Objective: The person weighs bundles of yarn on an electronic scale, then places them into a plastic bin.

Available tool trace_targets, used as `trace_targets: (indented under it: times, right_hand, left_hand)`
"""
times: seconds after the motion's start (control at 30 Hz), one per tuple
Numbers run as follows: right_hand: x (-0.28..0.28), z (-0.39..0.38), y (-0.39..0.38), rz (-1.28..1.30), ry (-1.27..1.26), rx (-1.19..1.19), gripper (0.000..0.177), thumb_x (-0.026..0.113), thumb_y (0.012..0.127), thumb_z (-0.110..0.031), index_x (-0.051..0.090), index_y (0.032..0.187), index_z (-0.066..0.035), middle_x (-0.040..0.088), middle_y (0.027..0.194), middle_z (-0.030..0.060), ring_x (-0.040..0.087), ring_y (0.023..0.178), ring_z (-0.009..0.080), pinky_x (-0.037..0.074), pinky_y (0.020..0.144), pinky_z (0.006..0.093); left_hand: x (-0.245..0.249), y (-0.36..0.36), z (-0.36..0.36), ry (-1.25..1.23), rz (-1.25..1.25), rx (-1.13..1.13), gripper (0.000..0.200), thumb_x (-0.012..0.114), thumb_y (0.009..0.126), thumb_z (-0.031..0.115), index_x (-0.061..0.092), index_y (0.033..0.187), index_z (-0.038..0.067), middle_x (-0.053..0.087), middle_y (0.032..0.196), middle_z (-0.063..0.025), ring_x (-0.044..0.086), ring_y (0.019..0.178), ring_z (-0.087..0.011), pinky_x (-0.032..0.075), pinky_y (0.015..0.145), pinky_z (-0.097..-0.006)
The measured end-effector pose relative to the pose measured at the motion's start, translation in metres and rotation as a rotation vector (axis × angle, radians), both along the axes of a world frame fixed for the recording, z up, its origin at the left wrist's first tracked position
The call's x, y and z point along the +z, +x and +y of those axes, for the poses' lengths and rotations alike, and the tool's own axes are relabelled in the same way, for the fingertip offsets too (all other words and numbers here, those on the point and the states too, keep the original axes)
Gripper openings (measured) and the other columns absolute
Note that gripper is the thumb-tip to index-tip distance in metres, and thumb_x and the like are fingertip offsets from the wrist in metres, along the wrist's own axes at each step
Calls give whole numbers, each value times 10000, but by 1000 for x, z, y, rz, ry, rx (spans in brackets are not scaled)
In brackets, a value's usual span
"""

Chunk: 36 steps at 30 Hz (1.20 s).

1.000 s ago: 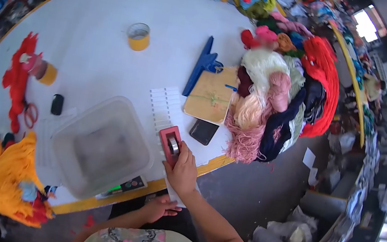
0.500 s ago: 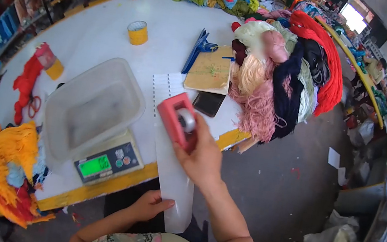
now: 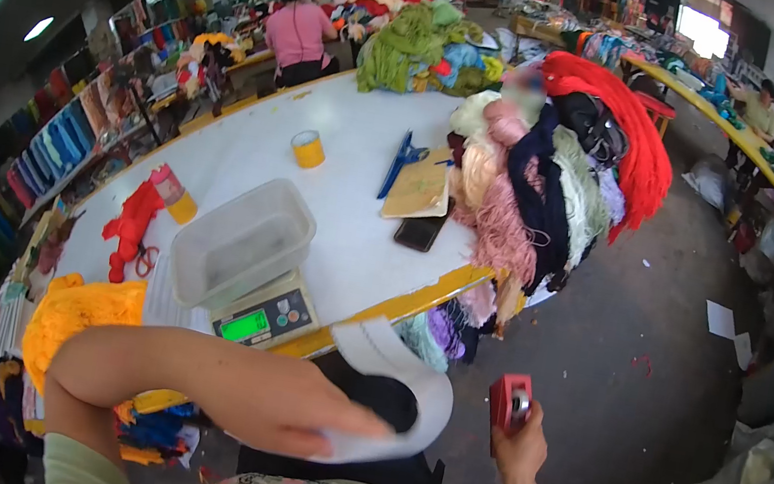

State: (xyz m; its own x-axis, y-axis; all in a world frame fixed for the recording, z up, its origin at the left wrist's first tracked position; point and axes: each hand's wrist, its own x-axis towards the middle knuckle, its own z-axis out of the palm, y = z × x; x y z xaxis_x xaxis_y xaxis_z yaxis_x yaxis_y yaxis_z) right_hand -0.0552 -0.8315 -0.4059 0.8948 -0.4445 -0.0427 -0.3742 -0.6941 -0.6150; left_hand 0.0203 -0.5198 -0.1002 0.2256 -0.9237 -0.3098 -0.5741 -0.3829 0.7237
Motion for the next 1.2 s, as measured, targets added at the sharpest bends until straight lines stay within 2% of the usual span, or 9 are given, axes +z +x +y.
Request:
trace_targets:
  times: [0.23,0.33,0.6,0.7,0.8,0.9,1.0,1.1,1.2]
  right_hand:
    - [-27,-13,-12,165,1,-48,835,803,676,-247,376,1381,-115,662,1120,213,646,1028,407,509,885,468]
    - [-34,-11,-7,144,-1,-32,803,804,688,-243,393,1367,-127,664,1111,215,648,1018,410,510,867,480]
    - [-39,1,7,204,24,90,748,784,701,-280,417,1335,-129,673,1077,210,658,964,425,520,825,495]
    - [-52,-4,7,240,-13,123,810,796,682,-305,394,1361,-121,673,1076,211,664,956,420,525,828,492]
    - [-45,0,15,314,-4,128,813,795,687,-306,389,1367,-121,669,1092,217,663,964,423,526,836,487]
    - [-45,1,22,321,-3,162,812,804,688,-299,392,1365,-120,668,1095,220,662,968,425,526,842,485]
    - [-35,3,36,330,-10,188,811,812,690,-286,396,1366,-115,667,1101,220,662,972,425,527,848,481]
    - [-25,8,49,270,9,207,818,818,691,-263,401,1377,-105,667,1107,221,665,980,416,531,854,462]
    - [0,13,65,110,94,254,830,828,695,-204,401,1398,-90,669,1101,214,679,989,365,540,855,414]
  left_hand:
    - [74,66,-28,423,-442,-135,375,569,857,61,652,1221,91,704,1019,-164,675,949,-331,520,856,-432]
    - [43,154,-13,630,-1062,39,368,596,815,59,706,1150,167,728,984,-91,685,950,-279,498,877,-427]
    - [-70,295,6,899,-1280,258,223,585,862,119,758,976,203,741,908,-18,643,1050,-229,331,1041,-459]
    - [-88,337,23,906,-1318,275,213,585,866,134,753,992,174,716,1075,-49,594,1125,-240,307,1066,-457]
    - [-142,382,61,205,-1932,410,216,574,865,128,745,997,130,611,1292,-94,517,1227,-249,333,1050,-467]
    - [-144,333,5,519,-1750,745,282,559,903,171,707,1137,123,496,1425,-129,398,1350,-242,367,1005,-455]
    - [-154,224,-22,554,-640,652,289,549,889,185,718,1064,29,716,1041,-137,698,923,-285,532,659,-469]
    - [-164,140,-28,729,-240,603,754,533,898,599,568,1288,-44,548,1338,-258,489,1272,-433,401,1014,-551]
    - [-243,131,-15,645,-699,835,944,534,872,652,361,1442,-81,354,1494,-299,318,1405,-435,316,1085,-566]
